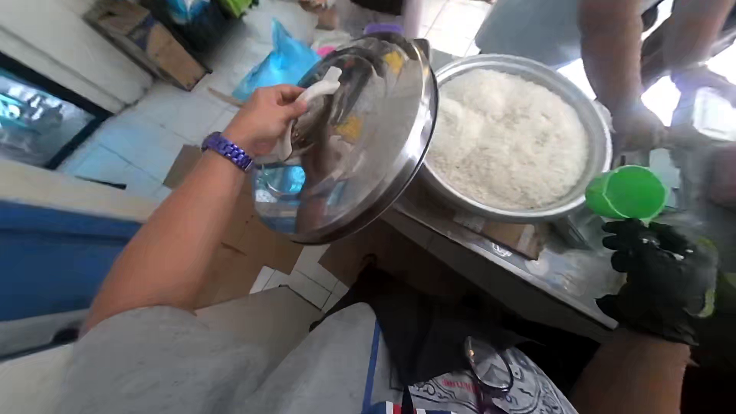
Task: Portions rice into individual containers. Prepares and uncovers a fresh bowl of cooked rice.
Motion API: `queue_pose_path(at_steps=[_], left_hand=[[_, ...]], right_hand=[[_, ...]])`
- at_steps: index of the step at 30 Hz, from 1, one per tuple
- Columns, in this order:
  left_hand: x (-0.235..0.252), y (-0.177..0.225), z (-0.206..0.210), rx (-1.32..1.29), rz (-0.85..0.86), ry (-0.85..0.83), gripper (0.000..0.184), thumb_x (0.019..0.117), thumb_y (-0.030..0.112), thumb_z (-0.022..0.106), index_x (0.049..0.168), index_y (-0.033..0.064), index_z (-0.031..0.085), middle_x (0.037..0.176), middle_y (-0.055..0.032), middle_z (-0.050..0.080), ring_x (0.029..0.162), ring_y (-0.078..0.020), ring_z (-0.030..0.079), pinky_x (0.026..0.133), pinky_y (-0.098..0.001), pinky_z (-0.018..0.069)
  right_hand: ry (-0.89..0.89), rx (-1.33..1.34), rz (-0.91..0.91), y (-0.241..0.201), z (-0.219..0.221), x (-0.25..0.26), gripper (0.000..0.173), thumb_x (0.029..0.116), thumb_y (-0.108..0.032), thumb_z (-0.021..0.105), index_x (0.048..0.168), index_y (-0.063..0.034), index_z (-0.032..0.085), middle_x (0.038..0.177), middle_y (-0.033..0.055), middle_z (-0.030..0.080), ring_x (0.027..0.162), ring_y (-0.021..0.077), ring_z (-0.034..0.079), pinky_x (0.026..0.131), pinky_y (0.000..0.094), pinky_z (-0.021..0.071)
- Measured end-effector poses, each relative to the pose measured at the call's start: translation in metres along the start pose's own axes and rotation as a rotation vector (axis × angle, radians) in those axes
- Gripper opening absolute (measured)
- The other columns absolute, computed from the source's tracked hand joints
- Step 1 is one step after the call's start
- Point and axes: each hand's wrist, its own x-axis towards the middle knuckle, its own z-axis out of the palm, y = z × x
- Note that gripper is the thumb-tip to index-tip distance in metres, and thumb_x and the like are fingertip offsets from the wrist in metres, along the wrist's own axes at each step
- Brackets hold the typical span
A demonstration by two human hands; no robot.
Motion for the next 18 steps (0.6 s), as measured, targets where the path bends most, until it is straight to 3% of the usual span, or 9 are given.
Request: queue_pose_path(at_steps=[3, 6, 10, 14, 16, 18], left_hand=[[-0.032, -0.046, -0.029, 0.075, -0.043, 0.029, 0.03, 0.1042, 0.013, 0.056, 0.132, 0.0032, 0.059, 0.112, -0.0057, 0.065, 0.091, -0.0039, 0.06, 0.085, -0.0253, 0.0511], [-0.062, -0.08, -0.043, 0.181, -0.077, 0.066, 0.034, 0.1033, 0.008, 0.057, 0.135, -0.0024, 0.058, 0.121, -0.0198, 0.065, 0.106, -0.0215, 0.064, 0.097, -0.0416, 0.0499], [-0.088, -0.098, -0.027, 0.308, -0.096, 0.113, 0.034, 0.1033, 0.006, 0.057, 0.135, -0.0042, 0.06, 0.129, -0.027, 0.064, 0.121, -0.0389, 0.062, 0.107, -0.0561, 0.0447], [-0.09, -0.095, -0.012, 0.422, -0.083, 0.18, 0.036, 0.103, 0.008, 0.058, 0.137, -0.0023, 0.06, 0.131, -0.0285, 0.061, 0.125, -0.0419, 0.058, 0.109, -0.0564, 0.0431], [-0.084, -0.085, -0.01, 0.449, -0.048, 0.191, 0.036, 0.1025, 0.008, 0.059, 0.137, -0.0017, 0.061, 0.129, -0.0287, 0.062, 0.123, -0.042, 0.06, 0.107, -0.0558, 0.0439], [-0.071, -0.069, -0.009, 0.465, -0.021, 0.19, 0.036, 0.1025, 0.008, 0.058, 0.137, -0.0021, 0.061, 0.131, -0.0289, 0.061, 0.124, -0.0416, 0.059, 0.109, -0.0547, 0.0431]], right_hand=[[-0.014, 0.009, -0.03, -0.022, 0.034, -0.004, 0.016, 0.1003, -0.007, 0.059, 0.114, -0.0006, 0.057, 0.082, -0.0084, 0.065, 0.056, -0.0049, 0.055, 0.05, 0.0123, 0.0474], [-0.071, -0.106, -0.07, -0.036, 0.052, 0.012, 0.025, 0.1006, -0.004, 0.058, 0.123, 0.0064, 0.054, 0.086, -0.0021, 0.063, 0.061, -0.0031, 0.056, 0.055, 0.015, 0.0494], [-0.064, -0.304, -0.139, -0.044, 0.068, 0.047, 0.04, 0.0998, -0.011, 0.063, 0.135, 0.0047, 0.051, 0.103, 0.0118, 0.06, 0.074, 0.0084, 0.059, 0.07, 0.0281, 0.0545], [-0.068, -0.378, -0.224, -0.055, 0.081, 0.054, 0.061, 0.0939, -0.01, 0.069, 0.149, -0.0037, 0.043, 0.109, 0.0195, 0.064, 0.079, 0.0203, 0.064, 0.074, 0.0404, 0.056], [-0.126, -0.382, -0.23, -0.054, 0.082, 0.055, 0.066, 0.0946, -0.008, 0.067, 0.155, -0.006, 0.04, 0.109, 0.0207, 0.064, 0.078, 0.0201, 0.064, 0.075, 0.0392, 0.0558], [-0.167, -0.395, -0.212, -0.048, 0.082, 0.058, 0.063, 0.0955, -0.007, 0.066, 0.154, -0.0069, 0.044, 0.11, 0.0225, 0.066, 0.078, 0.0214, 0.065, 0.075, 0.0397, 0.056]])
